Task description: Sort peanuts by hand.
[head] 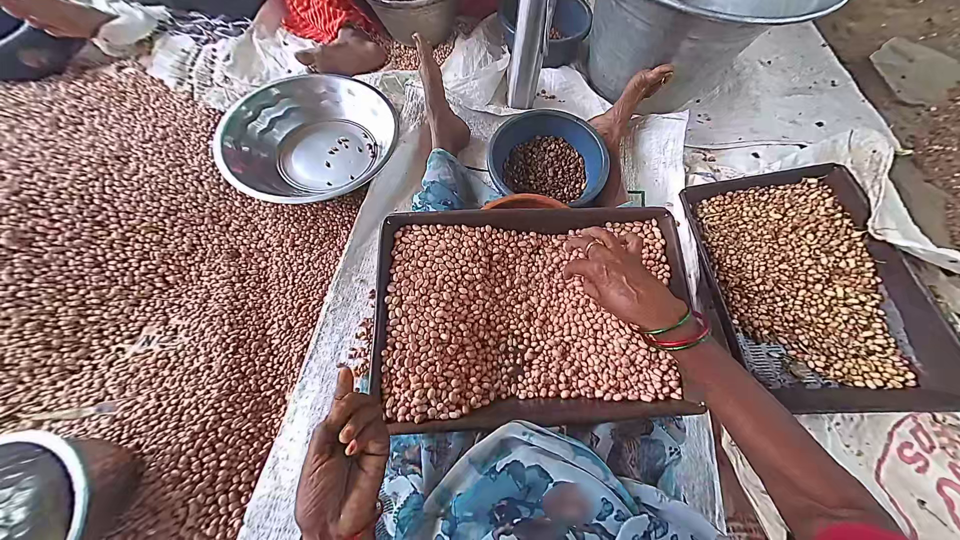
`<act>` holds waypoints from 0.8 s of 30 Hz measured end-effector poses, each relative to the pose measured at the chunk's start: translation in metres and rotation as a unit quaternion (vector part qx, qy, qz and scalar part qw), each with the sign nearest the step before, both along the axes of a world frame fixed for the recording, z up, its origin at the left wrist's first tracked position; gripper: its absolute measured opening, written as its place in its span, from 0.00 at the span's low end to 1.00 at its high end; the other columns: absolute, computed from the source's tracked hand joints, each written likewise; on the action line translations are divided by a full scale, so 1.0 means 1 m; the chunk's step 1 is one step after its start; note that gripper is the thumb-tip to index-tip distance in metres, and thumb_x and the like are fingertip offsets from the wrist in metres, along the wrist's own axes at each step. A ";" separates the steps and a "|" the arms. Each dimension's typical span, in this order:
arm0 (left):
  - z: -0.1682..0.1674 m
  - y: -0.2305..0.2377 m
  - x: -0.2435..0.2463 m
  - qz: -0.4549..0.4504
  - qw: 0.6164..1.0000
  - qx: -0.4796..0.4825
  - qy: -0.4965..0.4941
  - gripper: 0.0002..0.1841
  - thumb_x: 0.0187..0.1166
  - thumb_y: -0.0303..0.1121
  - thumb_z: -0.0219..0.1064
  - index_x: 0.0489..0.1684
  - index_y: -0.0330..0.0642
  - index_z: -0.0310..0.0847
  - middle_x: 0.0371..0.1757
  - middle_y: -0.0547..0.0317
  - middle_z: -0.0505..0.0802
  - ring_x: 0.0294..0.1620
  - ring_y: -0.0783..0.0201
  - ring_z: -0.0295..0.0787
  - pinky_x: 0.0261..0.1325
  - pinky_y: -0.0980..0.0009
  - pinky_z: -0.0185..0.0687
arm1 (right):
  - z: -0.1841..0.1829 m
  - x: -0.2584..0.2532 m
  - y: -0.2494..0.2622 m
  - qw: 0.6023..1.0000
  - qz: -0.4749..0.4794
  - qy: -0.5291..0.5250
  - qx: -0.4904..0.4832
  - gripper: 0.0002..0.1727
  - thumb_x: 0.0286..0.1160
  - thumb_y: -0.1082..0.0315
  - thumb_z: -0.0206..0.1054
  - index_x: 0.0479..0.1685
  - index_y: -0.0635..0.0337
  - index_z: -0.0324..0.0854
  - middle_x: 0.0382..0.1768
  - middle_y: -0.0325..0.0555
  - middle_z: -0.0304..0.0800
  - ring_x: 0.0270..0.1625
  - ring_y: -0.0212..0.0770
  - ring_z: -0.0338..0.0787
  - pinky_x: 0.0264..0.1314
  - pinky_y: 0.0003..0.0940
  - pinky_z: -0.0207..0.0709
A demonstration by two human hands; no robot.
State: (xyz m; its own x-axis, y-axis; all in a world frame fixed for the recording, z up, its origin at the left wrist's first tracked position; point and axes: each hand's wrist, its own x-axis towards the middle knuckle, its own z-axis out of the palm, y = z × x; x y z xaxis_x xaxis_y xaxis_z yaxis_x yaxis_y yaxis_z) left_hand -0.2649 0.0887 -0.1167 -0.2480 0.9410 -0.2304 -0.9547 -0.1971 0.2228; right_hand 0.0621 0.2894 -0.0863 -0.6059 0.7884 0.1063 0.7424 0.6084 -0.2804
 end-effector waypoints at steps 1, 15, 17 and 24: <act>-0.001 0.001 -0.001 0.013 1.000 -0.007 0.014 0.17 0.90 0.27 0.41 0.63 0.33 0.75 0.28 0.65 0.89 0.21 0.78 0.86 0.27 0.87 0.82 | 0.001 0.001 -0.004 1.000 0.000 0.019 0.006 0.11 0.67 0.81 0.71 0.41 0.56 0.95 0.59 0.56 0.91 0.72 0.66 0.81 0.64 0.74 0.65; 0.006 0.004 -0.005 0.040 0.999 -0.014 -0.002 0.18 0.90 0.27 0.39 0.47 0.37 0.78 0.29 0.64 0.90 0.23 0.77 0.87 0.29 0.87 0.83 | -0.016 -0.003 -0.067 0.964 0.071 -0.095 -0.239 0.18 0.83 0.78 0.50 0.40 0.69 0.89 0.48 0.62 0.92 0.67 0.64 0.83 0.71 0.65 0.60; 0.004 0.003 -0.007 0.044 0.999 -0.018 -0.001 0.19 0.90 0.28 0.37 0.47 0.37 0.79 0.30 0.64 0.90 0.23 0.77 0.87 0.29 0.87 0.83 | -0.010 0.007 -0.049 0.982 0.007 -0.097 -0.165 0.15 0.82 0.77 0.57 0.43 0.63 0.93 0.45 0.61 0.92 0.58 0.64 0.87 0.63 0.64 0.67; 0.003 0.007 -0.006 0.038 0.999 -0.020 -0.009 0.19 0.92 0.30 0.37 0.46 0.38 0.78 0.29 0.64 0.90 0.23 0.77 0.88 0.29 0.87 0.83 | -0.034 -0.048 -0.026 0.991 0.036 0.074 -0.104 0.07 0.76 0.72 0.71 0.43 0.64 0.94 0.39 0.58 0.94 0.45 0.58 0.93 0.53 0.56 0.79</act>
